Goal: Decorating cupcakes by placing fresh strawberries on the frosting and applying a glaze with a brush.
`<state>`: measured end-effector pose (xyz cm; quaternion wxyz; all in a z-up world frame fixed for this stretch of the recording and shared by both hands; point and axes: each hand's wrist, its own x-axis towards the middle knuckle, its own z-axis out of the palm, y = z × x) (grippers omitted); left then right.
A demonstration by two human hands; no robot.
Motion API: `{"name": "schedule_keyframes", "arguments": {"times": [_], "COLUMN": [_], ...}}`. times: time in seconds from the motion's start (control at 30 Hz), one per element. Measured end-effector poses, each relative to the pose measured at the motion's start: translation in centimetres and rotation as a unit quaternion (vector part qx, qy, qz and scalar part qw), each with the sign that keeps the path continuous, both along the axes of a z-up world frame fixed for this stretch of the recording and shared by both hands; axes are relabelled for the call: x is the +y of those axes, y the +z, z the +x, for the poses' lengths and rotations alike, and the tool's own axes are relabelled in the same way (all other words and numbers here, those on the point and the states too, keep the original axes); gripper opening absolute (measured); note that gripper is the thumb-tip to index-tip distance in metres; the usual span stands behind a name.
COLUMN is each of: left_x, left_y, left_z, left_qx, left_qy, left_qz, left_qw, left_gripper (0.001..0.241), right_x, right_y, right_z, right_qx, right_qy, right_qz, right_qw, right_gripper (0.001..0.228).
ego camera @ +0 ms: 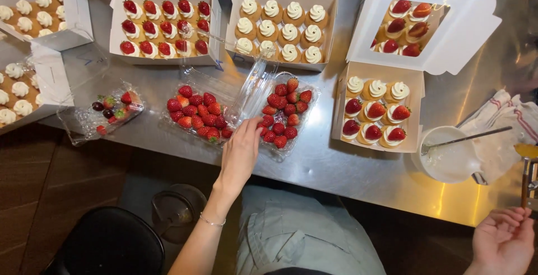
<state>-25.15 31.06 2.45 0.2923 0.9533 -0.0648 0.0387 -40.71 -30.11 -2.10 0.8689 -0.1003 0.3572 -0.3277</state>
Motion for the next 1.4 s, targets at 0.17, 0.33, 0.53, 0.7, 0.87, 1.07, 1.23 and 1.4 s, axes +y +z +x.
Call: {"name": "schedule_keyframes", "arguments": {"times": [0.17,0.33,0.53,0.7,0.87,1.07,1.23,1.4], "left_x": [-1.0,-2.2,-0.6,8.2,16.2,21.6,23.4,25.7], "left_y": [-0.2,1.0,1.3,-1.5,2.9,1.8,0.8,-0.9], "left_z": [0.4,-1.8,-4.1,-2.3,1.2,2.5,3.5,5.6], "left_qx": [-0.011,-0.013,-0.054,-0.355,-0.185,-0.141,-0.126,-0.092], "left_qy": [-0.041,-0.046,-0.083,-0.096,0.055,0.023,-0.018,-0.115], "left_qz": [-0.004,-0.020,-0.051,-0.153,-0.110,-0.033,-0.047,0.029], "left_qw": [0.999,0.999,0.994,0.917,0.975,0.989,0.991,0.989], "left_gripper": [0.027,0.032,0.030,0.039,0.043,0.028,0.027,0.034], "right_x": [2.6,6.8,16.8,25.2,31.7,36.5,39.7,41.8], "right_y": [1.2,5.2,11.0,11.9,12.1,11.4,11.3,10.8], "right_z": [1.5,3.9,8.7,12.0,13.6,12.9,11.8,12.1], "right_qx": [0.009,-0.025,-0.045,-0.065,-0.087,-0.115,-0.119,-0.107], "right_qy": [0.018,0.037,0.098,0.193,0.225,0.234,0.213,0.225], "right_qz": [-0.025,-0.040,-0.024,-0.017,0.027,0.009,0.018,-0.030], "right_qw": [0.999,0.998,0.994,0.979,0.970,0.965,0.969,0.968], "right_gripper": [0.010,0.011,0.018,0.016,0.017,0.019,0.017,0.015]}}
